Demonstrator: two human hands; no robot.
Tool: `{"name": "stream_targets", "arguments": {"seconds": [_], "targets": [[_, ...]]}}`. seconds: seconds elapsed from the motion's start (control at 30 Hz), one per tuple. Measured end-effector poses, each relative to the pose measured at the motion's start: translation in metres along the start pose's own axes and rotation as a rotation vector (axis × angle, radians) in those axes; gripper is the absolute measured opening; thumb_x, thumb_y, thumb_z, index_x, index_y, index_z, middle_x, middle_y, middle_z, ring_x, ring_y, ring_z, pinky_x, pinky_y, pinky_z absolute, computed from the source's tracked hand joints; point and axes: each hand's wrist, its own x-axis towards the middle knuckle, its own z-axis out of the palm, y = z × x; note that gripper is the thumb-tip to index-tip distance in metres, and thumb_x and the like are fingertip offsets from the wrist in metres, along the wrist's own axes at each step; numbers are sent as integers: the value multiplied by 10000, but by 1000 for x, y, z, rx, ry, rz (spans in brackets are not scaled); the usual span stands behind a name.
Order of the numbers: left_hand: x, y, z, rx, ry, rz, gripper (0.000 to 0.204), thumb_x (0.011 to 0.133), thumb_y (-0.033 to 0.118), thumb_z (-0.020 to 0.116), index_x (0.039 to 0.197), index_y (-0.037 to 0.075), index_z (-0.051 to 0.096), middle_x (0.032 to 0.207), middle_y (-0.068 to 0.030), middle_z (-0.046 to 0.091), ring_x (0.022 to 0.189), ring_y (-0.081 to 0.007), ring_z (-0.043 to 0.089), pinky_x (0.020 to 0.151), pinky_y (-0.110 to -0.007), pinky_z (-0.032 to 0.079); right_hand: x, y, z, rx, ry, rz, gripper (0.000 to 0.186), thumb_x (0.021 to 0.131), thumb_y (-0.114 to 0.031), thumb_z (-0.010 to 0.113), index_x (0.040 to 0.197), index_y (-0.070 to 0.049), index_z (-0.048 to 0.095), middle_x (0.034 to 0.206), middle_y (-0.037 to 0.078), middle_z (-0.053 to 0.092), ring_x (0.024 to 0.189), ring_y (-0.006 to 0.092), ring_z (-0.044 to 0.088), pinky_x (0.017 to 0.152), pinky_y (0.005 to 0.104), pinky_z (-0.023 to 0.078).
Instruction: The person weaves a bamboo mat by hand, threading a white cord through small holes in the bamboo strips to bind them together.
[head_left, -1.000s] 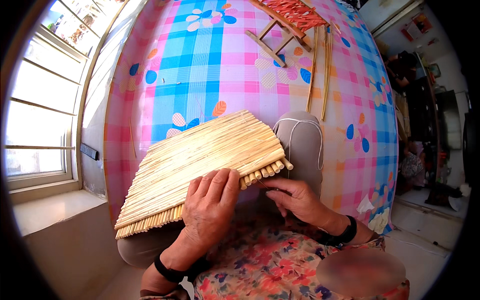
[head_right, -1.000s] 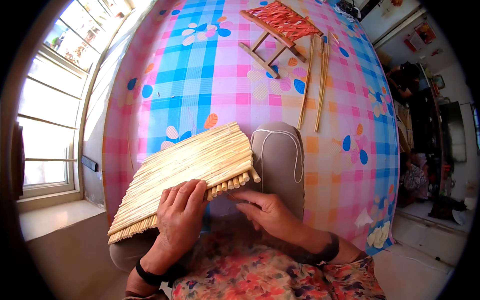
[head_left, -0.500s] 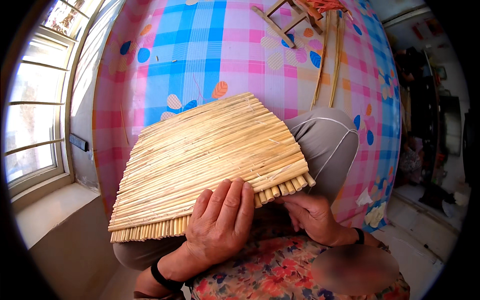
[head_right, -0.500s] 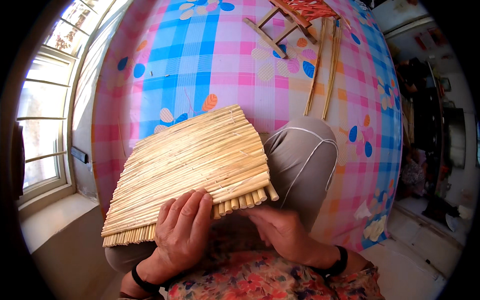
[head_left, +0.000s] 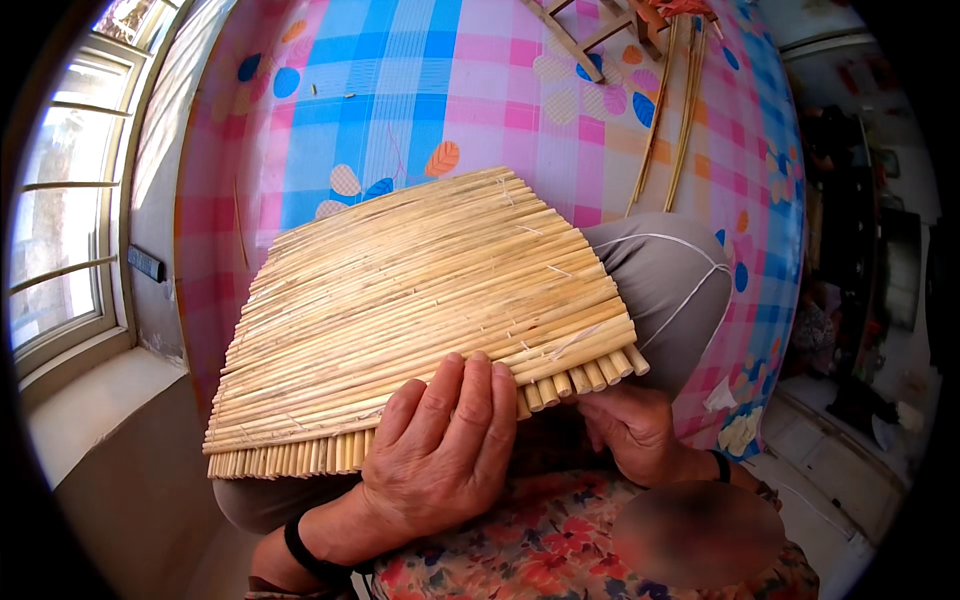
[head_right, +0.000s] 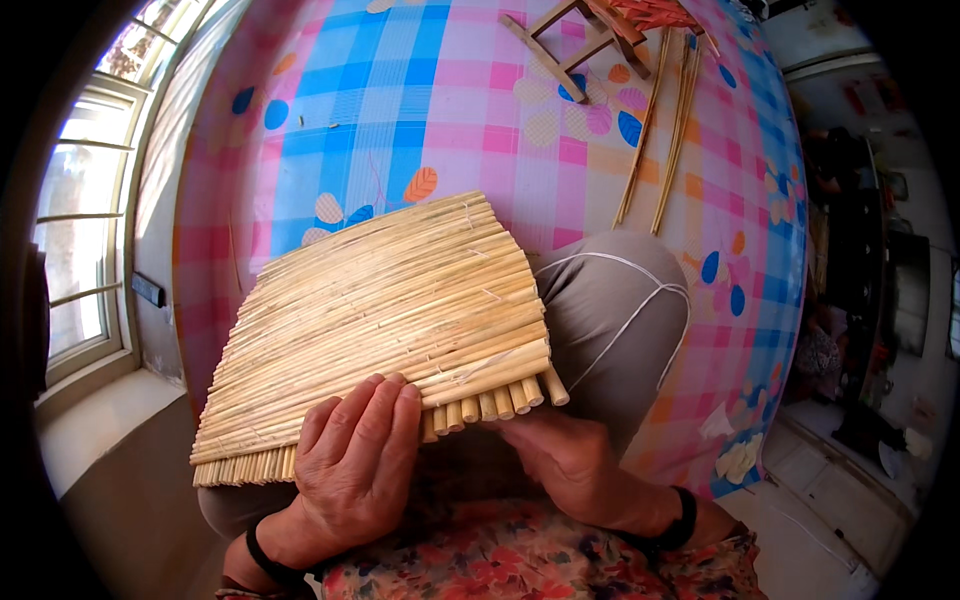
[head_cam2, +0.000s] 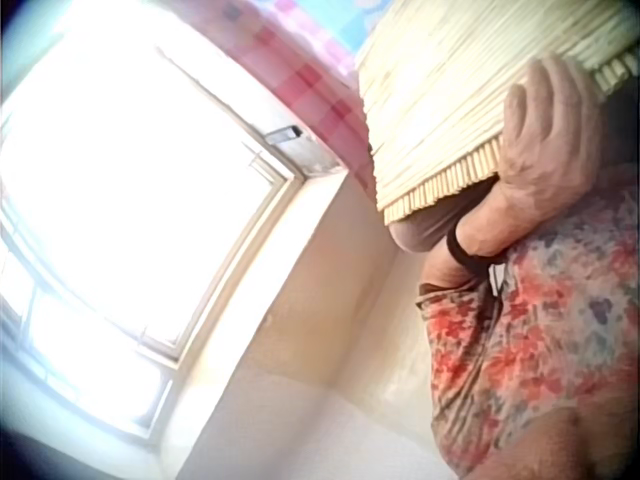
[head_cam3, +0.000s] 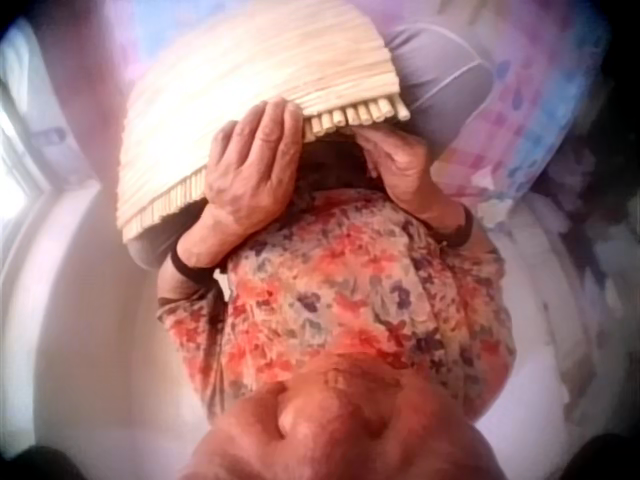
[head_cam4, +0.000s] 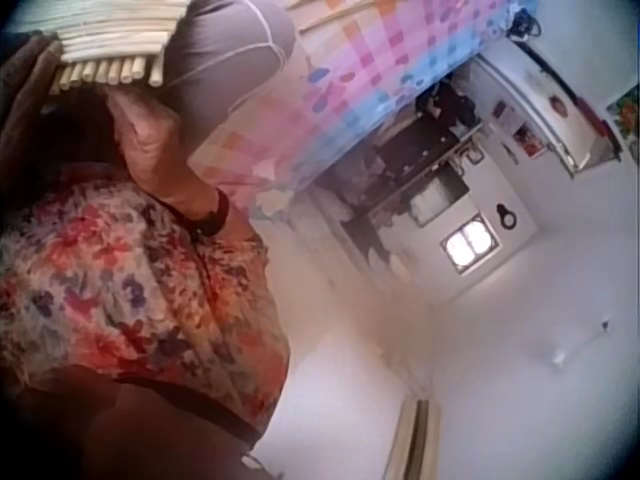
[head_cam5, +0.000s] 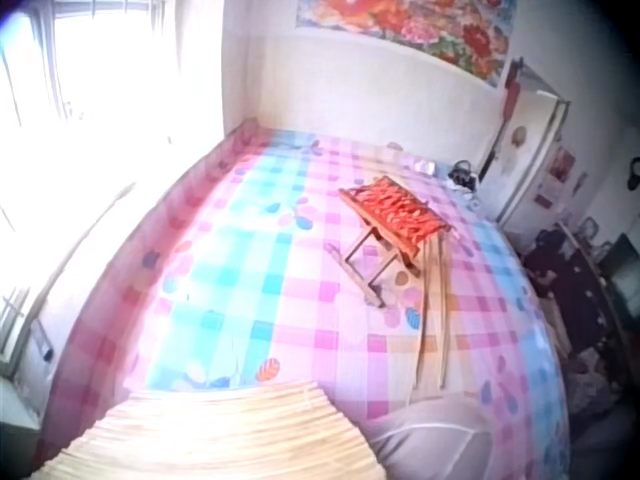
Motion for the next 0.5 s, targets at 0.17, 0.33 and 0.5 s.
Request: {"name": "stream_targets", "arguments": {"seconds": [0.17, 0.33, 0.5], "targets": [[3, -1, -1, 1, 10, -5, 248, 828, 115, 561, 1015, -25, 645, 1007, -154, 633, 907, -264, 642, 669, -328, 482, 4, 3, -1, -34, 6, -113, 286, 875, 60, 568, 1145, -20, 612, 822, 63, 612, 617, 95, 550, 533, 249, 460], [4, -2, -3, 11, 8, -9, 247, 823, 115, 563, 1010, -23, 645, 1001, -151, 634, 905, -260, 642, 672, -323, 478, 8, 11, 1, -48, 11, -175, 288, 868, 67, 568, 1139, -21, 609, 819, 81, 611, 622, 121, 567, 533, 263, 466], [7, -4, -8, 16, -1, -1, 248, 827, 119, 554, 1009, -23, 645, 1000, -151, 634, 907, -258, 640, 678, -320, 477, 11, 9, 0, -57, 18, -205, 290, 858, 70, 577, 1132, -20, 608, 798, 93, 607, 611, 143, 575, 529, 271, 467]]}}
